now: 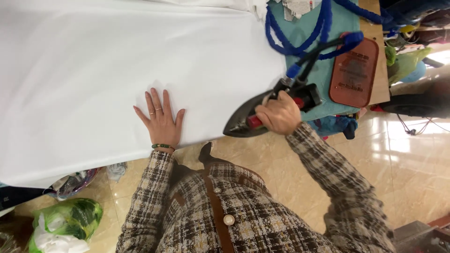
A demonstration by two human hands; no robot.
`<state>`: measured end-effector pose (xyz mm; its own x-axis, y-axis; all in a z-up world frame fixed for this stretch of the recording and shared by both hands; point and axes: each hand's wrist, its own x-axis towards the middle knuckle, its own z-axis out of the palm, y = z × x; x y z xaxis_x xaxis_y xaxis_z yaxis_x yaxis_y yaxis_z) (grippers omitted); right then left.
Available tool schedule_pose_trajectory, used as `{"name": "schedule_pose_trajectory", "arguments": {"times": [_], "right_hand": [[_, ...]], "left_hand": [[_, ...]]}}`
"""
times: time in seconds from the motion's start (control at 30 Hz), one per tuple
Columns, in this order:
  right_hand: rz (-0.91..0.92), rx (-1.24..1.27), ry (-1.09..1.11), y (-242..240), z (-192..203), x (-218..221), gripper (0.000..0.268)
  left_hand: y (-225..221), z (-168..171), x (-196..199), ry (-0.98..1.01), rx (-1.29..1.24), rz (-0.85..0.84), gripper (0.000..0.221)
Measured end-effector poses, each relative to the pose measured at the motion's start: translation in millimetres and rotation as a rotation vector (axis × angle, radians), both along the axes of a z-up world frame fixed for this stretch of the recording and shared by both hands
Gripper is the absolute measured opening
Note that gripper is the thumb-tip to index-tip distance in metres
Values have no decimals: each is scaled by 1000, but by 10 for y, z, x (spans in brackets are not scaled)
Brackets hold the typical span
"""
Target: Ironing a large piece of white fabric on a pressing table
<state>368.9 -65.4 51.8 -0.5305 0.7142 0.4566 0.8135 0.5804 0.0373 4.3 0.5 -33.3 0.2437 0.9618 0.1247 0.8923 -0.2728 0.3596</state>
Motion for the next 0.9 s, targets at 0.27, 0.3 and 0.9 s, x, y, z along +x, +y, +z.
{"name": "schedule_pose_trajectory", "arguments": {"times": [0.27,0.3,0.9], "right_hand": [[-283,49,-111,-388,490,1166,46],[-291,48,-116,-401,444,1485,46],[-989,327,-158,-230,217,2027,52]], "left_hand": [[17,8,-38,-9,71,-44,78],[17,31,-18,-13,69,-52,78],[14,71,-62,-19,74,-49,73]]}}
